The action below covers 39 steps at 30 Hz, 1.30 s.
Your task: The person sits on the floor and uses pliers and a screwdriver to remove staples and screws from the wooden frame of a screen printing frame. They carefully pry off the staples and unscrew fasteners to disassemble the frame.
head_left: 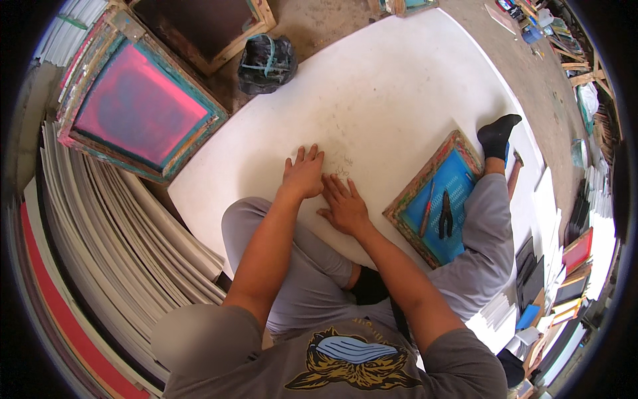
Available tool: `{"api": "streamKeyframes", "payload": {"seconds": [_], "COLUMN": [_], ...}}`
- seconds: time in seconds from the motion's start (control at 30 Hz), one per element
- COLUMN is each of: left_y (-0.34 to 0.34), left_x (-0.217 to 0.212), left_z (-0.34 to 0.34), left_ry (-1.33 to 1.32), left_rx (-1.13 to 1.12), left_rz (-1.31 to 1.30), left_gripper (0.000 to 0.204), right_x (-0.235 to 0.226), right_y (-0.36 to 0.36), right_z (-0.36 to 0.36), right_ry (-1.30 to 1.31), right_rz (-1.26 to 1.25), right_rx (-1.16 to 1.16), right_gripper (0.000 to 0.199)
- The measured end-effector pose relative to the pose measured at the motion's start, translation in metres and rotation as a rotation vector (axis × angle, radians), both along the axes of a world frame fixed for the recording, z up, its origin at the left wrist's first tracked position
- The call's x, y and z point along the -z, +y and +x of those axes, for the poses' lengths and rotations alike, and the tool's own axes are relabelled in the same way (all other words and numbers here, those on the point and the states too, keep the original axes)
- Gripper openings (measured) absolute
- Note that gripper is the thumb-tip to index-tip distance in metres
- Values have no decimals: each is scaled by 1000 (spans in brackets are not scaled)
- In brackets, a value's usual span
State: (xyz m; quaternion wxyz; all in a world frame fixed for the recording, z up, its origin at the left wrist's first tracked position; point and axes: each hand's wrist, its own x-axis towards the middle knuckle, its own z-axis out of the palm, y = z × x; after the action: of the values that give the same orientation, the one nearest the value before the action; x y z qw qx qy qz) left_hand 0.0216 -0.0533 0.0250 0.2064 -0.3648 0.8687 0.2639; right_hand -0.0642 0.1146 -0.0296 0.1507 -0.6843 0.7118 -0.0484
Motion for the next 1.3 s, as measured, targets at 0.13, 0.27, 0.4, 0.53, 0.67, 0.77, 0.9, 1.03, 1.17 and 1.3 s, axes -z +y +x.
{"api": "streamKeyframes", "payload": {"seconds": [0.13,0.27,0.4,0.53,0.67,0.77,0.9,1.03,1.17,1.3], "left_y": [2,10,17,16,16,18,23,26,28,24], "left_x": [2,-2,2,6,-5,0,15,12,34,6], "left_z": [0,-5,-7,-6,-11,-10,-11,-12,-7,-14], "left_ry": [-17,-64,-98,-85,-64,-50,-59,-38,47,11], "left_rx": [53,99,136,147,103,88,106,125,107,99], "left_rz": [-11,-57,-75,-92,-71,-96,-148,-132,-179,-112], "left_gripper": [85,87,85,88,94,99,101,99,101,98], "right_x": [3,-5,-4,2,4,0,-2,7,5,-4], "right_y": [-17,-1,33,15,-5,-6,10,3,-15,-11], "right_z": [-19,-21,-3,-12,-26,-30,-20,-21,-29,-26], "right_ry": [60,82,-13,26,16,-2,-25,-20,-15,17], "right_rz": [-75,-24,12,-8,-62,-48,9,-83,-92,-34], "right_rx": [84,103,138,167,157,171,336,365,323,311], "right_gripper": [78,78,79,79,78,77,77,80,78,78]}}
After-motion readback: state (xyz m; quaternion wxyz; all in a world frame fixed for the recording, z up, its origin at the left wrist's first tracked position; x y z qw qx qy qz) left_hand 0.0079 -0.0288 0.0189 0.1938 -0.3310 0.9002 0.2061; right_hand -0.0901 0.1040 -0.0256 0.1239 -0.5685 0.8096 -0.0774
